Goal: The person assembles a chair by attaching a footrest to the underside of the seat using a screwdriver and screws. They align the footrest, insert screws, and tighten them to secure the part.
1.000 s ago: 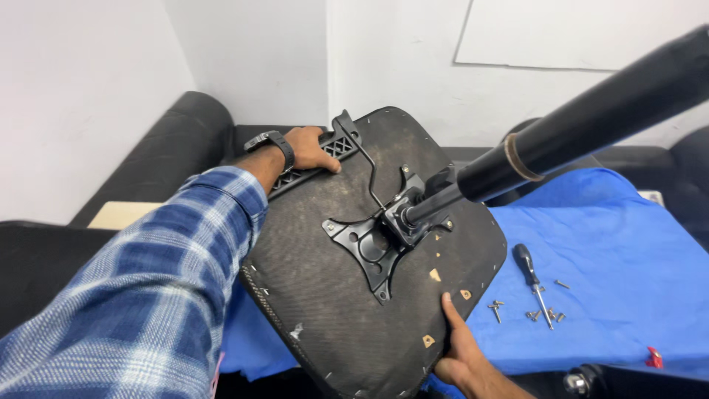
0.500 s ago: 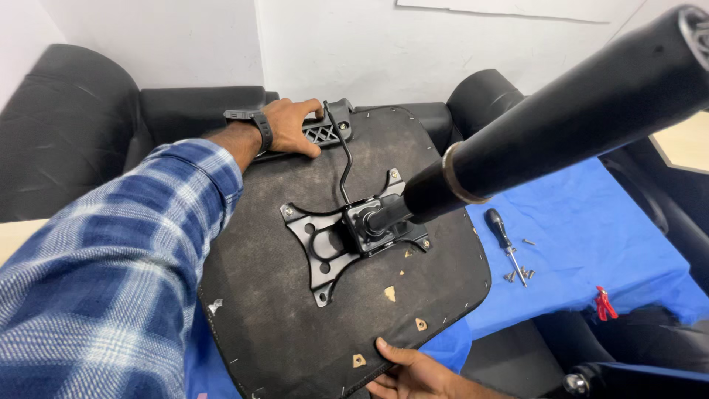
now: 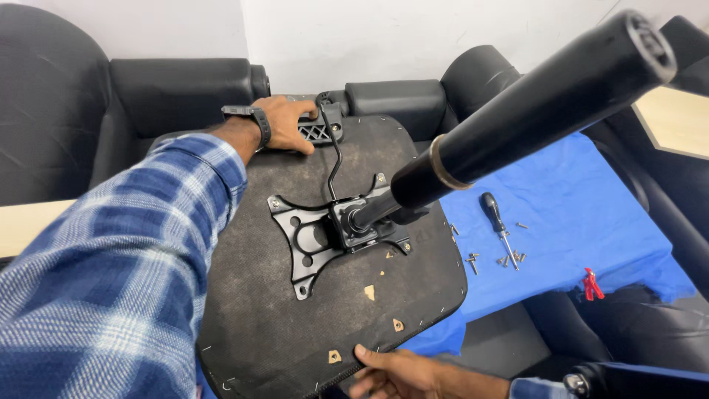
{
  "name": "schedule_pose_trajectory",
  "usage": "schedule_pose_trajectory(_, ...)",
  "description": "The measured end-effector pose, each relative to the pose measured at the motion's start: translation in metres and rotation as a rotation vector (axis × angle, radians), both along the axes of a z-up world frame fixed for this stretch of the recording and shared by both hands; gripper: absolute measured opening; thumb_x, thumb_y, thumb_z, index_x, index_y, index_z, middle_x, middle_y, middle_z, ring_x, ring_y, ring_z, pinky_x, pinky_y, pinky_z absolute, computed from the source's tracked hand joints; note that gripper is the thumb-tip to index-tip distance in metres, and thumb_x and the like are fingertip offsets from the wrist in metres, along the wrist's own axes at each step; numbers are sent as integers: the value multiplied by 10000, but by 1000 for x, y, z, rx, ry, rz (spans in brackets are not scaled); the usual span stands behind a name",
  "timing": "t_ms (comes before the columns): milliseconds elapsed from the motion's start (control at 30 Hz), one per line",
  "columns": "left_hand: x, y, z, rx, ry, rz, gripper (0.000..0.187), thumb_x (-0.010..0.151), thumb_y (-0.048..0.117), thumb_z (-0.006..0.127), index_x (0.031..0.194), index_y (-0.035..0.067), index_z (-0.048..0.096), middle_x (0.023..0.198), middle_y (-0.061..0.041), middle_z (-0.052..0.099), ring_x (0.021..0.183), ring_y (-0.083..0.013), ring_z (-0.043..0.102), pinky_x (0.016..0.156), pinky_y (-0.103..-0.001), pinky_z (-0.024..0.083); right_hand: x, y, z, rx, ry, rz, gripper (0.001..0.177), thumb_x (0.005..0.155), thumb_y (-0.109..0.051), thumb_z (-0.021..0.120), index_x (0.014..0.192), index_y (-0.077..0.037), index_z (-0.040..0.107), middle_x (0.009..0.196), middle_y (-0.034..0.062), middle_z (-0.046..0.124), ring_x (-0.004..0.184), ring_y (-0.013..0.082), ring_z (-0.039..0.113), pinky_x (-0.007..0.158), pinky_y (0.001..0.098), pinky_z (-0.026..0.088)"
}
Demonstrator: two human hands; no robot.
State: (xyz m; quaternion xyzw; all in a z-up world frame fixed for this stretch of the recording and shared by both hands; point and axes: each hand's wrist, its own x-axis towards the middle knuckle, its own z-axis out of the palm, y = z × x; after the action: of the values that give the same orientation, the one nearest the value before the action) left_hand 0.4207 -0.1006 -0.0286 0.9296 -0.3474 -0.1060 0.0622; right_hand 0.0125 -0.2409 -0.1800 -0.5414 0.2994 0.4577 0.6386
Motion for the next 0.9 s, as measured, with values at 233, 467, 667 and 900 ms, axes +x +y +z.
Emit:
schedule_pose_trajectory(233, 3, -10, -17, -12, 73, 82, 808, 695, 450, 773, 1450, 346, 507, 1294, -191, 646, 1172, -412, 644, 939, -549, 551, 84, -52, 108, -684, -888, 79, 624, 762, -557, 842, 972, 11, 693, 842, 64, 696, 771, 155, 660, 682, 272, 520)
schedule_pose_trajectory(467, 16, -21, -48, -28, 104, 114, 752, 735, 461, 782, 1435, 333, 538, 1314, -209, 669, 1206, -414, 647, 1011, -532, 527, 111, -22, 141, -1080, -994, -63, 766, 632, -457, 973, 1078, 31, 586, 954, 158, 648, 899, 277, 659, 806, 375, 577)
schedule_pose_trajectory(667, 22, -30, -79, -126, 68, 154, 767, 764, 432, 781, 1456, 258, 498, 1318, -225, 640, 1232, -435, 603, 1038, -514, 488, 193, -7, 121, -289, -1384, -281, 455, 765, -285, 884, 1081, -47, 657, 962, 18, 746, 915, 94, 703, 824, 266, 570)
schedule_pose_trajectory(900, -34, 40, -133, -861, -217, 401, 509, 802, 196, 723, 1285, 84, 604, 1298, -168, 655, 1234, -372, 593, 1035, -450, 478, 233, 0, 101, -391, -1399, -456, 317, 883, -252, 835, 730, -55, 639, 624, 2, 624, 534, 88, 587, 521, 247, 469)
